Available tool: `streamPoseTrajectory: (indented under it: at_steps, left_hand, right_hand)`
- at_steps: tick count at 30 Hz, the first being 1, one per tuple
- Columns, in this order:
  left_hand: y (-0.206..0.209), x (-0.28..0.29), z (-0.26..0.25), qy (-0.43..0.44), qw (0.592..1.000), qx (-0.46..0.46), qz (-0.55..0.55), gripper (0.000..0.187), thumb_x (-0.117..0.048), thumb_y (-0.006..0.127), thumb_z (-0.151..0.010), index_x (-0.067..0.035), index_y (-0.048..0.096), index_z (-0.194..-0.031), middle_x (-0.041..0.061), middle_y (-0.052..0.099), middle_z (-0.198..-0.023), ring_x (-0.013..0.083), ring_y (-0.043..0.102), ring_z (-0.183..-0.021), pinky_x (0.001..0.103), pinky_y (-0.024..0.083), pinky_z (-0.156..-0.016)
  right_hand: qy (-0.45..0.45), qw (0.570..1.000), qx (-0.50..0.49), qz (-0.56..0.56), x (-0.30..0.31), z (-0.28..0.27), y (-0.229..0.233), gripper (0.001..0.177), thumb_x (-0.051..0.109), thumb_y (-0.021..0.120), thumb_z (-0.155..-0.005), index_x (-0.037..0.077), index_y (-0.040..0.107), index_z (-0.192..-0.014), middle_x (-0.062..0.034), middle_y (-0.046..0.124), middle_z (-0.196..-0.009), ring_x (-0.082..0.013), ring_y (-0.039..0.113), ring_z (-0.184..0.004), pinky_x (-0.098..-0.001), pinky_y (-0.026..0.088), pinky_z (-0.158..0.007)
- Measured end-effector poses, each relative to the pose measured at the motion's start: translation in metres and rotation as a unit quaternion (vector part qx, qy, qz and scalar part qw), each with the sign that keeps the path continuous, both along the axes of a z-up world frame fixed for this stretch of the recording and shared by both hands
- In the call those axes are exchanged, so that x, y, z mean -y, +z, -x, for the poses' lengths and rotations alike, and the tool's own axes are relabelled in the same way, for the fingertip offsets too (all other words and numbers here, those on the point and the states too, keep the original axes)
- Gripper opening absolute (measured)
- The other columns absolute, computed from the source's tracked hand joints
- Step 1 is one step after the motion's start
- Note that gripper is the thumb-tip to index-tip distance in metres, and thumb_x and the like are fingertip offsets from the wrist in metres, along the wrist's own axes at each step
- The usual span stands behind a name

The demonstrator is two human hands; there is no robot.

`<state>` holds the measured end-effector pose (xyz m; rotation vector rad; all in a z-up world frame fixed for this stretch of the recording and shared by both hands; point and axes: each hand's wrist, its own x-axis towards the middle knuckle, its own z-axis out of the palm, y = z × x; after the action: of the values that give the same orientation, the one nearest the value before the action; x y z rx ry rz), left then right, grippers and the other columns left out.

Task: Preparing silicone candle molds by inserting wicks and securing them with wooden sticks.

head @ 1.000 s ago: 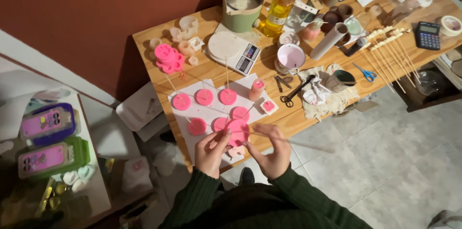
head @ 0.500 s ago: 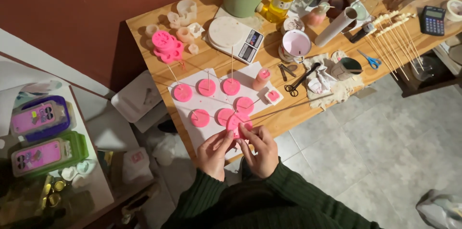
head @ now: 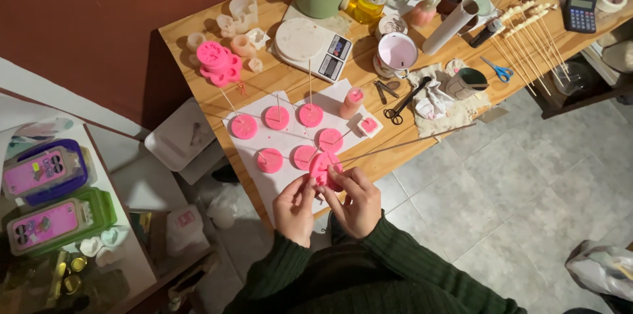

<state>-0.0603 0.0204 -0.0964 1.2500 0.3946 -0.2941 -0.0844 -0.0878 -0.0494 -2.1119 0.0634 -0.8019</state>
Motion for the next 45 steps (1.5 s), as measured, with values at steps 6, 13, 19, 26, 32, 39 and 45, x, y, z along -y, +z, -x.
streamPoseTrajectory:
  at_steps: [6,13,19,26,32,39,45]
  left_hand:
    - [-0.010,0.000,0.005,-0.012,0.998,0.049,-0.027,0.024,-0.013,0.075,-0.094,-0.001,0.078,-0.114,0.017,0.079,-0.097,0.0168,0.069,-0.094,0.039,0.058,-0.094]
    - [-0.012,0.004,0.008,-0.014,0.997,0.068,-0.025,0.019,-0.011,0.072,-0.096,-0.002,0.078,-0.111,0.011,0.078,-0.092,0.0125,0.067,-0.090,0.036,0.059,-0.091]
    - [-0.010,0.006,0.008,-0.015,0.997,0.075,-0.022,0.021,-0.016,0.073,-0.096,-0.004,0.079,-0.112,0.012,0.080,-0.098,0.0129,0.068,-0.097,0.038,0.055,-0.099]
    - [-0.007,0.009,0.009,-0.008,0.998,0.064,-0.026,0.024,-0.019,0.074,-0.096,-0.005,0.079,-0.115,0.013,0.081,-0.103,0.0142,0.070,-0.101,0.039,0.054,-0.101]
    - [-0.035,-0.002,0.015,-0.019,0.995,0.057,0.082,0.032,0.001,0.068,-0.091,0.015,0.068,-0.120,0.021,0.077,-0.106,0.0197,0.072,-0.092,0.028,0.058,-0.083]
    - [-0.045,-0.011,0.030,-0.005,0.997,0.030,0.067,0.034,-0.004,0.072,-0.089,0.015,0.070,-0.117,0.024,0.078,-0.106,0.0225,0.074,-0.094,0.028,0.058,-0.084]
    - [-0.055,-0.008,0.039,0.003,0.999,0.000,0.048,0.037,-0.005,0.073,-0.088,0.016,0.070,-0.117,0.025,0.079,-0.106,0.0222,0.074,-0.093,0.028,0.059,-0.085]
  right_hand:
    - [-0.010,1.000,-0.005,-0.026,0.003,0.001,-0.004,0.029,0.011,0.091,-0.075,-0.002,0.080,-0.098,-0.0109,0.066,-0.071,-0.0205,0.068,-0.052,-0.0226,0.051,-0.036]
    - [-0.013,0.999,0.002,-0.046,0.009,0.003,-0.011,0.026,0.010,0.092,-0.073,-0.001,0.080,-0.094,-0.0091,0.067,-0.068,-0.0187,0.069,-0.052,-0.0211,0.052,-0.036]
    - [-0.003,1.000,0.002,-0.026,0.014,0.005,-0.011,0.018,0.010,0.087,-0.081,-0.001,0.079,-0.093,-0.0090,0.067,-0.067,-0.0190,0.070,-0.052,-0.0211,0.052,-0.036]
    - [0.012,1.000,-0.005,-0.013,0.015,0.007,-0.004,0.012,0.010,0.074,-0.092,-0.001,0.078,-0.097,-0.0098,0.066,-0.069,-0.0217,0.069,-0.054,-0.0239,0.051,-0.038]
    - [0.000,0.997,-0.080,0.023,0.011,0.012,0.003,0.028,0.016,0.089,-0.076,-0.003,0.075,-0.092,-0.0041,0.066,-0.073,-0.0132,0.059,-0.056,-0.0238,0.050,-0.053]
    - [0.023,0.993,-0.105,0.037,0.011,0.022,-0.012,0.019,0.012,0.085,-0.080,0.000,0.076,-0.090,-0.0029,0.068,-0.071,-0.0116,0.060,-0.050,-0.0228,0.050,-0.047]
    - [-0.008,0.988,-0.094,0.123,0.012,0.033,-0.036,0.017,0.011,0.083,-0.079,0.004,0.075,-0.092,-0.0001,0.065,-0.074,-0.0123,0.057,-0.047,-0.0246,0.047,-0.044]
